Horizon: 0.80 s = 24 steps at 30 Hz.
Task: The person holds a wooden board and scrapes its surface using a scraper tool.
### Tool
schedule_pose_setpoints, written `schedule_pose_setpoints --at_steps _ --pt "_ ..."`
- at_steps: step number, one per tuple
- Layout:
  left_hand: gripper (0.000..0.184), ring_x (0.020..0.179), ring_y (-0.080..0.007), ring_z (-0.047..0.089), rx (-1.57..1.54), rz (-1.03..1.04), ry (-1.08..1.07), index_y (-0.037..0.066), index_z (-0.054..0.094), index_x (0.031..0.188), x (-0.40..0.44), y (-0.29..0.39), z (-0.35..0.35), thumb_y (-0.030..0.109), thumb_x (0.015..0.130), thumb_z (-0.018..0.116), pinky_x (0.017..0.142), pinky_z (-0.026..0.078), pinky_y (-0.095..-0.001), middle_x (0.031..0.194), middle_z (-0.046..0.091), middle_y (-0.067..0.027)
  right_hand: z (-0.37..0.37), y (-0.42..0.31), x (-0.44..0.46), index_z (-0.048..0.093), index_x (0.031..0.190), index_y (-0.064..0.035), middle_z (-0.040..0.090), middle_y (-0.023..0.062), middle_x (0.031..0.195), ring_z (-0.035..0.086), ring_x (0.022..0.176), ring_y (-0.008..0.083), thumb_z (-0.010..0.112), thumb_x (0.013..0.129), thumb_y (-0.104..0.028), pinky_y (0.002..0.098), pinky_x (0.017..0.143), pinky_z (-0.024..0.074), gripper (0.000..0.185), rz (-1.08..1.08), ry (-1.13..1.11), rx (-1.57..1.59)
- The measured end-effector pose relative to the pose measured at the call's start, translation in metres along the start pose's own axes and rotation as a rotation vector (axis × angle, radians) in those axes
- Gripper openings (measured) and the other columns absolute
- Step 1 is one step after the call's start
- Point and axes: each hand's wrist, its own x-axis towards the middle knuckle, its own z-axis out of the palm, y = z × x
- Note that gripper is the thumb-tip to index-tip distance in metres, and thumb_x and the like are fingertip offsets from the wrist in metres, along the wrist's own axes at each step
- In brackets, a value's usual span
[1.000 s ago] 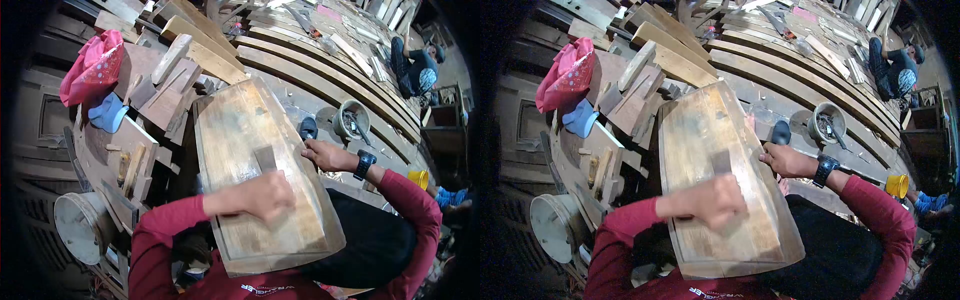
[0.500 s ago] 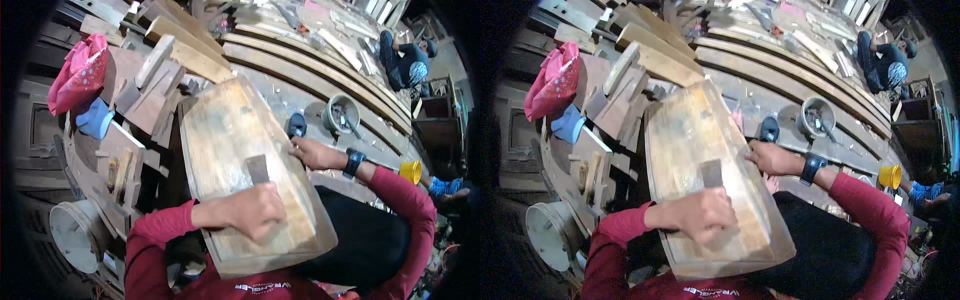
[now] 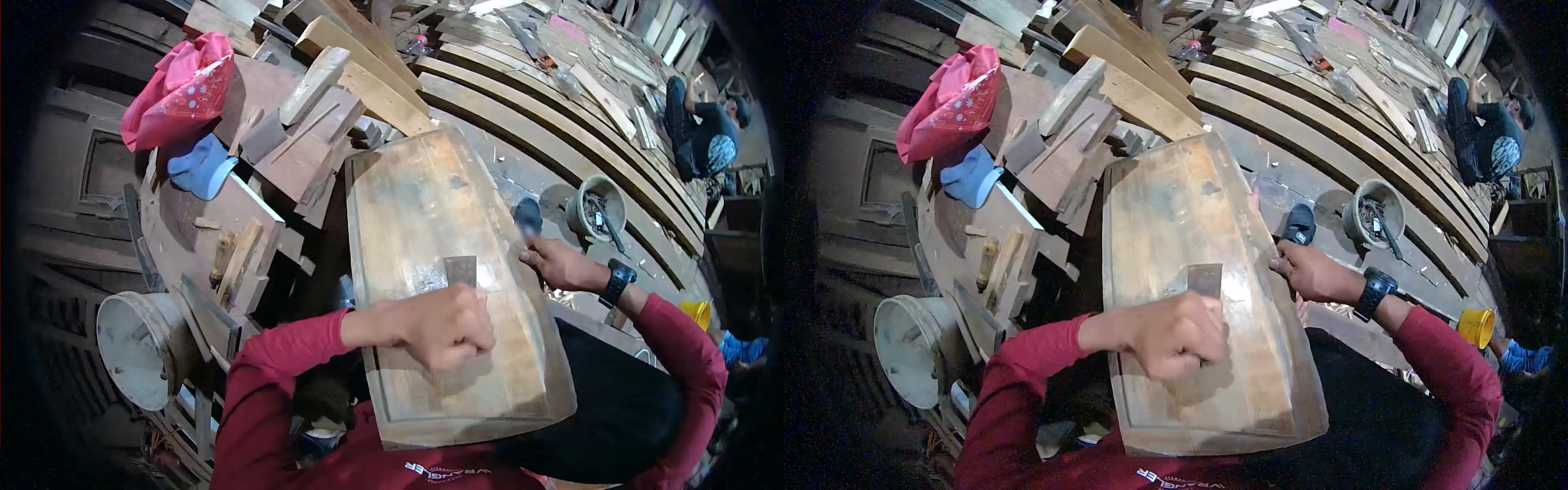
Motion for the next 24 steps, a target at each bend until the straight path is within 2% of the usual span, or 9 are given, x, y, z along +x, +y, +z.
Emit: schedule_pose_setpoints --at_steps 3,6,10,13,16,17,21,23,24 --pt "0.009 0.061 -0.0358 0.057 -0.069 -0.038 0.128 0.003 0.054 0.059 0.003 0.001 -0.003 0.01 0.064 0.058 0.068 0.047 -0.0414 0.058 0.055 -0.0137 -0.008 -0.024 -0.006 0.053 0.112 0.0024 0.062 0.023 0.09 0.065 0.082 0.0318 0.047 0.107 -0.034 0.0444 0.071 0.0493 0.037 0.117 -0.063 0.02" --pt "0.01 0.059 -0.028 0.053 0.194 0.038 0.051 0.007 0.049 0.059 -0.005 0.002 0.047 0.012 0.061 0.058 0.067 0.043 -0.0394 0.056 0.048 -0.0081 -0.012 -0.036 -0.008 0.053 0.112 0.0021 0.062 0.022 0.089 0.065 0.083 0.0305 0.047 0.108 -0.034 0.0441 0.071 0.0492 0.037 0.223 -0.131 0.168" --pt "0.011 0.062 -0.0277 0.056 0.398 0.009 0.05 0.009 0.053 0.06 -0.012 -0.03 0.034 0.018 0.063 0.058 0.069 0.045 -0.0406 0.059 0.052 -0.0088 0.005 0.009 0.0 0.054 0.113 0.0007 0.063 0.0226 0.09 0.064 0.084 0.0335 0.049 0.107 -0.035 0.0436 0.074 0.0497 0.036 -0.006 0.038 -0.001" --pt "0.008 0.058 -0.0305 0.057 0.314 -0.087 0.14 0.005 0.053 0.058 -0.012 -0.033 0.007 0.012 0.061 0.056 0.067 0.047 -0.0404 0.057 0.053 -0.0112 -0.002 -0.026 -0.006 0.056 0.113 -0.0002 0.063 0.0145 0.09 0.058 0.08 0.019 0.048 0.108 -0.033 0.0348 0.072 0.0489 0.034 0.249 -0.053 0.147" --pt "0.009 0.057 -0.0325 0.059 0.135 -0.031 0.083 0.002 0.052 0.057 -0.009 0.004 0.019 0.009 0.061 0.056 0.064 0.047 -0.0406 0.056 0.054 -0.013 0.003 -0.013 0.0 0.057 0.117 -0.0017 0.06 0.0047 0.088 0.054 0.077 0.0129 0.047 0.109 -0.03 0.0322 0.067 0.0473 0.031 0.086 0.005 0.078" --pt "0.01 0.056 -0.0334 0.059 0.103 0.011 0.062 0.002 0.052 0.056 -0.007 0.014 0.026 0.009 0.061 0.056 0.062 0.047 -0.041 0.056 0.053 -0.0136 -0.004 -0.026 -0.003 0.057 0.124 -0.0006 0.064 0.0071 0.101 0.059 0.087 0.0154 0.047 0.109 -0.029 0.032 0.078 0.0501 0.034 0.266 -0.098 0.176" --pt "0.013 0.052 -0.0349 0.056 0.296 -0.019 0.125 0.004 0.053 0.054 -0.008 -0.032 0.004 0.013 0.062 0.058 0.056 0.047 -0.0433 0.053 0.051 -0.0149 0.002 0.017 0.006 0.051 0.137 0.0001 0.065 0.0124 0.119 0.061 0.111 0.0174 0.046 0.109 -0.03 0.0344 0.097 0.0481 0.041 0.023 -0.087 0.114" --pt "0.013 0.05 -0.0343 0.056 0.338 -0.092 0.166 0.005 0.055 0.052 -0.009 -0.049 -0.003 0.014 0.061 0.058 0.054 0.046 -0.0441 0.052 0.051 -0.015 -0.008 -0.037 0.0 0.051 0.138 -0.0006 0.065 0.0129 0.121 0.061 0.111 0.0185 0.045 0.109 -0.031 0.0346 0.098 0.0481 0.042 0.379 -0.161 0.171" --pt "0.013 0.049 -0.0339 0.056 0.371 -0.119 0.185 0.006 0.056 0.052 -0.009 -0.053 -0.008 0.015 0.061 0.058 0.053 0.046 -0.0445 0.051 0.051 -0.0151 0.004 0.006 0.003 0.052 0.136 -0.0008 0.065 0.0123 0.119 0.061 0.109 0.0165 0.045 0.11 -0.03 0.0333 0.096 0.0485 0.04 0.099 -0.067 0.279"
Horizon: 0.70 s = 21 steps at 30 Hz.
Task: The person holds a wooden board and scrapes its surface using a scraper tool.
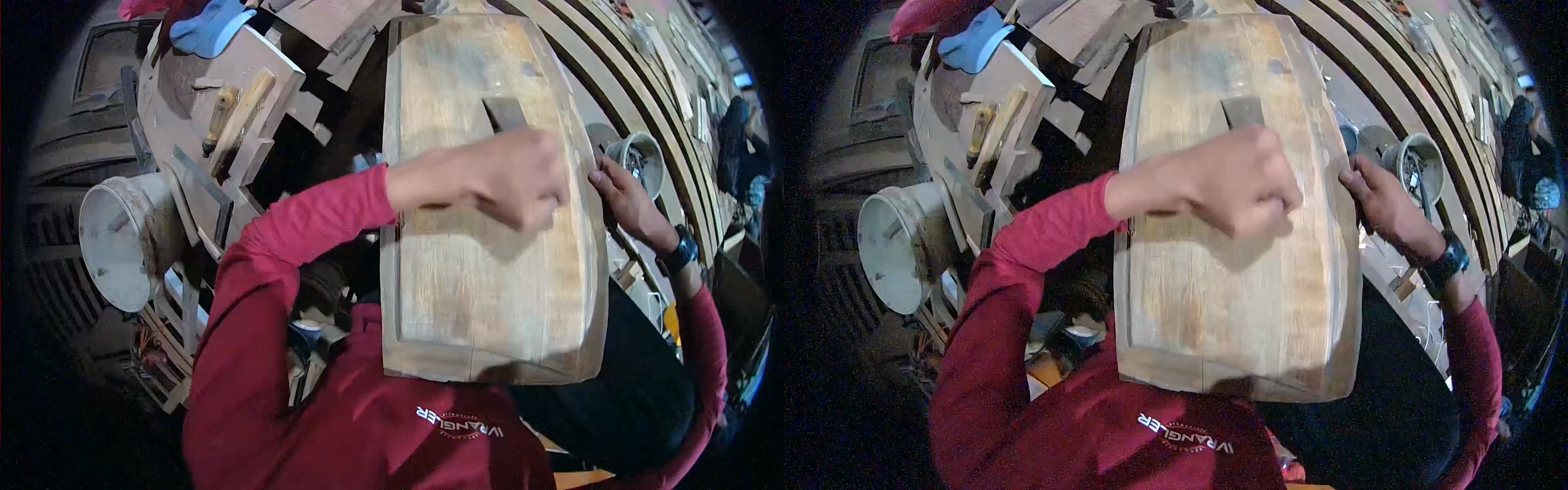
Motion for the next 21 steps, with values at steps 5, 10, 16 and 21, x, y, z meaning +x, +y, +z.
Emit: schedule_pose_setpoints --at_steps 5,10,16,21 --pt "0.015 0.049 -0.0332 0.059 -0.202 0.196 -0.009 0.004 0.058 0.052 -0.008 0.058 0.022 0.016 0.06 0.059 0.054 0.049 -0.0434 0.051 0.052 -0.0182 -0.002 0.001 0.002 0.053 0.134 0.0006 0.064 0.0098 0.118 0.057 0.109 0.0141 0.046 0.109 -0.027 0.0305 0.096 0.0464 0.038 -0.02 0.025 -0.075" --pt "0.015 0.051 -0.0359 0.059 0.058 0.036 0.046 0.005 0.062 0.055 0.006 0.004 -0.002 0.018 0.061 0.06 0.051 0.05 -0.0435 0.054 0.056 -0.018 -0.003 -0.002 0.0 0.053 0.133 0.002 0.063 0.0104 0.12 0.056 0.11 0.0138 0.046 0.109 -0.029 0.0296 0.096 0.0457 0.04 0.029 -0.001 -0.125" --pt "0.015 0.041 -0.0291 0.052 -0.213 0.177 -0.046 0.006 0.056 0.05 -0.003 0.042 0.009 0.014 0.062 0.054 0.045 0.044 -0.0404 0.045 0.05 -0.0129 -0.004 -0.004 -0.001 0.053 0.132 0.0019 0.063 0.0096 0.113 0.058 0.104 0.0133 0.047 0.109 -0.032 0.0295 0.092 0.0479 0.042 0.055 0.03 -0.074" --pt "0.017 0.04 -0.0268 0.051 -0.036 0.122 0.06 0.006 0.058 0.051 -0.001 0.004 0.009 0.018 0.063 0.058 0.047 0.043 -0.0375 0.046 0.052 -0.0113 -0.004 0.013 0.0 0.054 0.132 -0.0007 0.064 0.0075 0.109 0.057 0.098 0.0111 0.047 0.109 -0.03 0.0281 0.088 0.0485 0.037 -0.071 0.075 -0.209"
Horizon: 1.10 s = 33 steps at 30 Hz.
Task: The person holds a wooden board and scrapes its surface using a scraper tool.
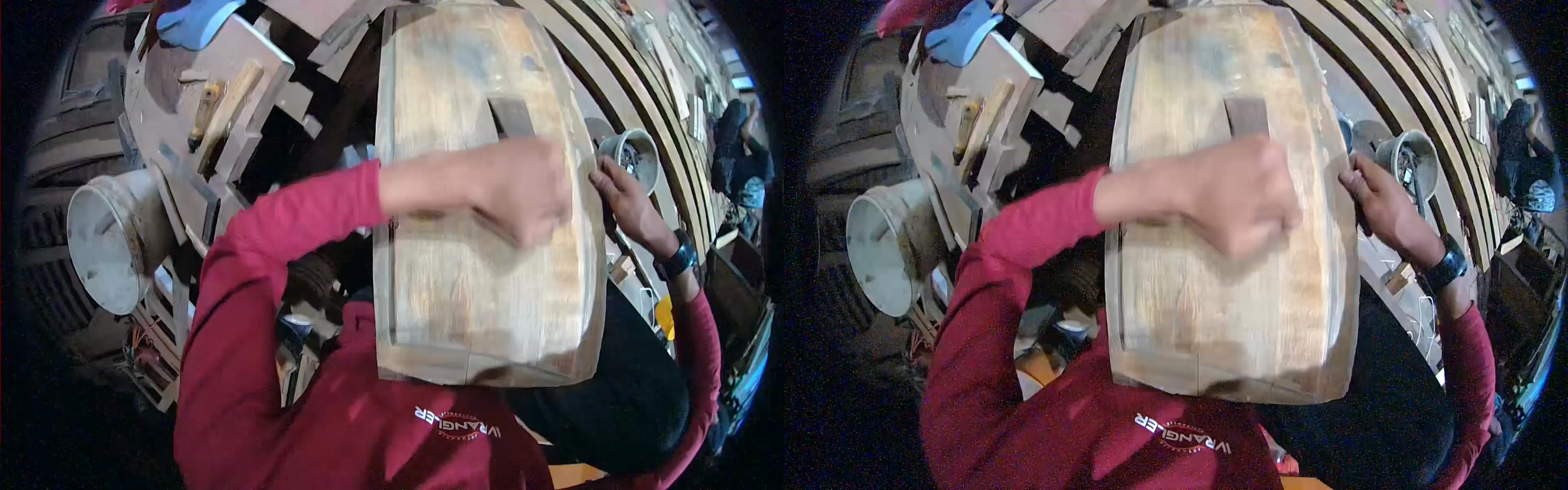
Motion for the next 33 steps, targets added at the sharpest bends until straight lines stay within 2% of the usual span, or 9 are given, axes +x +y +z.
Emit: schedule_pose_setpoints --at_steps 4,10,11,12,14,17,20,21,33 --pt "0.012 0.048 -0.0299 0.057 -0.166 0.088 -0.176 0.008 0.06 0.052 -0.002 0.063 0.017 0.018 0.057 0.06 0.061 0.045 -0.04 0.05 0.055 -0.0125 -0.01 -0.049 -0.004 0.054 0.131 -0.0003 0.063 0.0063 0.11 0.056 0.097 0.0091 0.046 0.11 -0.029 0.0278 0.086 0.0481 0.037 0.368 -0.162 0.234" --pt "0.009 0.052 -0.0291 0.058 0.066 -0.082 -0.168 0.009 0.061 0.056 -0.001 -0.002 0.007 0.017 0.06 0.059 0.063 0.046 -0.0385 0.054 0.057 -0.0103 -0.003 -0.021 -0.003 0.052 0.137 -0.0016 0.062 0.0084 0.102 0.058 0.094 0.0143 0.048 0.109 -0.031 0.0322 0.084 0.0495 0.041 0.052 -0.043 -0.017" --pt "0.007 0.053 -0.0282 0.057 0.005 -0.004 -0.172 0.01 0.06 0.056 0.001 0.022 0.011 0.017 0.06 0.059 0.063 0.046 -0.0385 0.053 0.055 -0.0083 -0.004 -0.047 -0.005 0.053 0.134 -0.0017 0.062 0.0079 0.096 0.059 0.083 0.0135 0.049 0.108 -0.03 0.0304 0.074 0.0501 0.039 0.348 -0.042 0.039" --pt "0.006 0.053 -0.0272 0.057 -0.079 0.059 -0.178 0.012 0.059 0.055 0.0 0.047 0.018 0.016 0.059 0.059 0.063 0.045 -0.0385 0.051 0.054 -0.0063 0.009 0.008 0.001 0.055 0.126 -0.0023 0.059 0.0048 0.085 0.054 0.067 0.0104 0.049 0.108 -0.03 0.0279 0.06 0.0463 0.034 -0.109 0.111 -0.013" --pt "0.006 0.054 -0.0265 0.056 -0.066 0.073 -0.26 0.013 0.057 0.054 -0.007 0.058 0.029 0.016 0.058 0.059 0.063 0.045 -0.0387 0.051 0.052 -0.0044 -0.002 -0.021 -0.003 0.056 0.12 -0.003 0.056 0.0031 0.078 0.05 0.06 0.0086 0.048 0.108 -0.031 0.0265 0.054 0.0427 0.031 0.166 -0.066 0.116" --pt "0.008 0.055 -0.0255 0.057 0.02 0.029 -0.253 0.012 0.056 0.056 -0.006 0.017 0.016 0.017 0.057 0.061 0.064 0.045 -0.0384 0.056 0.055 -0.0057 -0.007 -0.037 -0.005 0.055 0.121 -0.003 0.056 0.0074 0.079 0.053 0.064 0.014 0.045 0.109 -0.033 0.031 0.06 0.0456 0.034 0.191 -0.112 0.075" --pt "0.009 0.056 -0.0253 0.056 -0.015 0.042 -0.135 0.011 0.055 0.057 -0.001 0.019 0.014 0.017 0.056 0.061 0.064 0.044 -0.039 0.057 0.054 -0.0069 0.004 0.001 -0.004 0.054 0.121 -0.0014 0.06 0.0125 0.084 0.057 0.071 0.0188 0.045 0.109 -0.033 0.0355 0.065 0.0484 0.035 -0.184 0.131 -0.178" --pt "0.009 0.057 -0.0262 0.054 -0.108 0.035 -0.239 0.011 0.054 0.058 0.001 0.043 0.014 0.017 0.054 0.06 0.063 0.044 -0.0392 0.056 0.05 -0.0061 -0.006 -0.026 -0.006 0.055 0.121 -0.0004 0.062 0.0174 0.09 0.061 0.08 0.0232 0.046 0.108 -0.033 0.0401 0.072 0.0498 0.036 0.09 -0.059 0.01" --pt "0.015 0.054 -0.0303 0.054 -0.249 0.102 -0.258 0.009 0.053 0.052 -0.004 0.076 0.024 0.02 0.055 0.062 0.064 0.043 -0.0414 0.055 0.054 -0.0086 -0.008 -0.031 -0.008 0.054 0.117 -0.0007 0.063 0.0282 0.102 0.062 0.101 0.0429 0.047 0.107 -0.035 0.0476 0.085 0.048 0.036 0.015 -0.037 -0.087"
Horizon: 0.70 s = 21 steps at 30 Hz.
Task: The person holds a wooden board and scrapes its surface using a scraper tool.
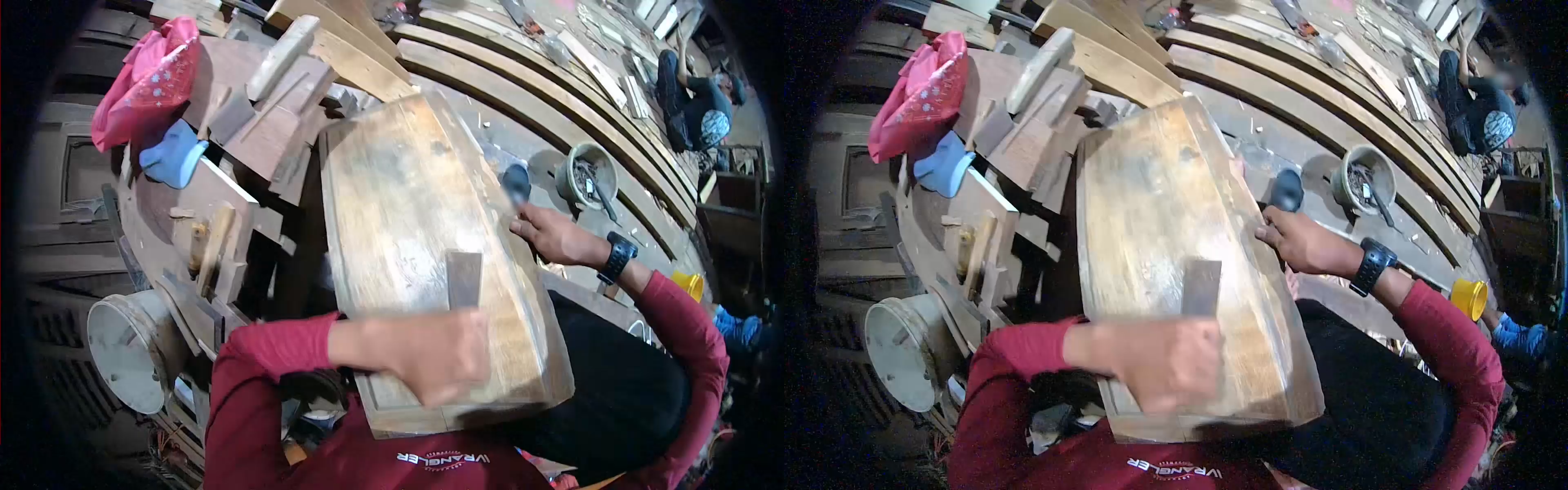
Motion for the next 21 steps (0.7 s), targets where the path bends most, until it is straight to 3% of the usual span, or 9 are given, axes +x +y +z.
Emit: schedule_pose_setpoints --at_steps 3,5,7,10,13,14,17,21 --pt "0.013 0.055 -0.0312 0.054 0.076 -0.008 -0.005 0.008 0.053 0.054 -0.004 -0.015 -0.004 0.019 0.057 0.061 0.065 0.043 -0.0435 0.056 0.055 -0.0098 0.005 0.011 0.003 0.053 0.115 -0.0007 0.062 0.028 0.101 0.062 0.098 0.0432 0.047 0.107 -0.036 0.0485 0.083 0.0478 0.037 -0.083 0.032 0.024" --pt "0.012 0.055 -0.0322 0.054 0.158 -0.057 0.188 0.007 0.053 0.055 -0.009 -0.057 -0.025 0.016 0.06 0.059 0.064 0.044 -0.0433 0.058 0.055 -0.012 0.005 0.005 0.001 0.053 0.113 -0.0003 0.063 0.0282 0.1 0.062 0.095 0.044 0.047 0.106 -0.037 0.0489 0.082 0.0476 0.037 -0.034 0.021 0.014" --pt "0.011 0.059 -0.0311 0.056 0.181 -0.097 0.183 0.007 0.054 0.059 -0.006 -0.055 -0.047 0.017 0.06 0.059 0.067 0.044 -0.0421 0.06 0.055 -0.0115 0.005 0.005 0.0 0.053 0.113 -0.0003 0.063 0.0286 0.099 0.062 0.094 0.0446 0.047 0.106 -0.037 0.0488 0.082 0.0477 0.038 0.001 0.029 0.064" --pt "0.011 0.065 -0.0291 0.057 -0.127 -0.002 0.009 0.008 0.055 0.063 0.003 0.004 -0.028 0.017 0.062 0.059 0.072 0.044 -0.0402 0.062 0.054 -0.0097 0.0 -0.002 -0.004 0.056 0.115 -0.0026 0.063 0.0258 0.101 0.064 0.092 0.0419 0.048 0.105 -0.038 0.0476 0.078 0.0492 0.038 0.068 -0.018 0.139" --pt "0.005 0.058 -0.021 0.049 0.016 0.069 0.087 0.01 0.054 0.066 -0.004 -0.003 0.001 0.012 0.062 0.058 0.071 0.043 -0.0376 0.058 0.043 -0.002 0.002 0.002 0.003 0.057 0.116 -0.0028 0.064 0.0242 0.102 0.065 0.088 0.0415 0.049 0.104 -0.039 0.0468 0.074 0.0504 0.039 -0.03 0.005 0.043" --pt "0.007 0.06 -0.0208 0.049 0.076 0.058 0.072 0.009 0.051 0.065 -0.008 -0.022 -0.006 0.012 0.062 0.057 0.071 0.043 -0.0378 0.06 0.045 -0.0026 0.0 0.0 0.001 0.056 0.115 -0.0015 0.064 0.0246 0.098 0.066 0.083 0.0398 0.049 0.104 -0.037 0.0464 0.071 0.0507 0.038 0.032 -0.026 0.031" --pt "0.008 0.062 -0.0219 0.05 0.284 -0.085 0.084 0.008 0.053 0.066 -0.017 -0.057 -0.04 0.012 0.059 0.056 0.073 0.043 -0.038 0.061 0.046 -0.0028 -0.001 -0.003 -0.002 0.056 0.115 -0.0013 0.064 0.0254 0.098 0.065 0.085 0.0408 0.048 0.105 -0.037 0.0468 0.073 0.0502 0.038 0.042 -0.021 0.023" --pt "0.013 0.066 -0.0206 0.053 0.065 0.041 0.106 0.007 0.06 0.07 -0.01 -0.003 -0.012 0.012 0.058 0.056 0.074 0.043 -0.0366 0.065 0.051 -0.0022 0.0 -0.004 -0.004 0.055 0.114 -0.001 0.064 0.0264 0.097 0.064 0.088 0.0421 0.048 0.105 -0.037 0.0473 0.076 0.0495 0.038 0.051 -0.029 0.036"
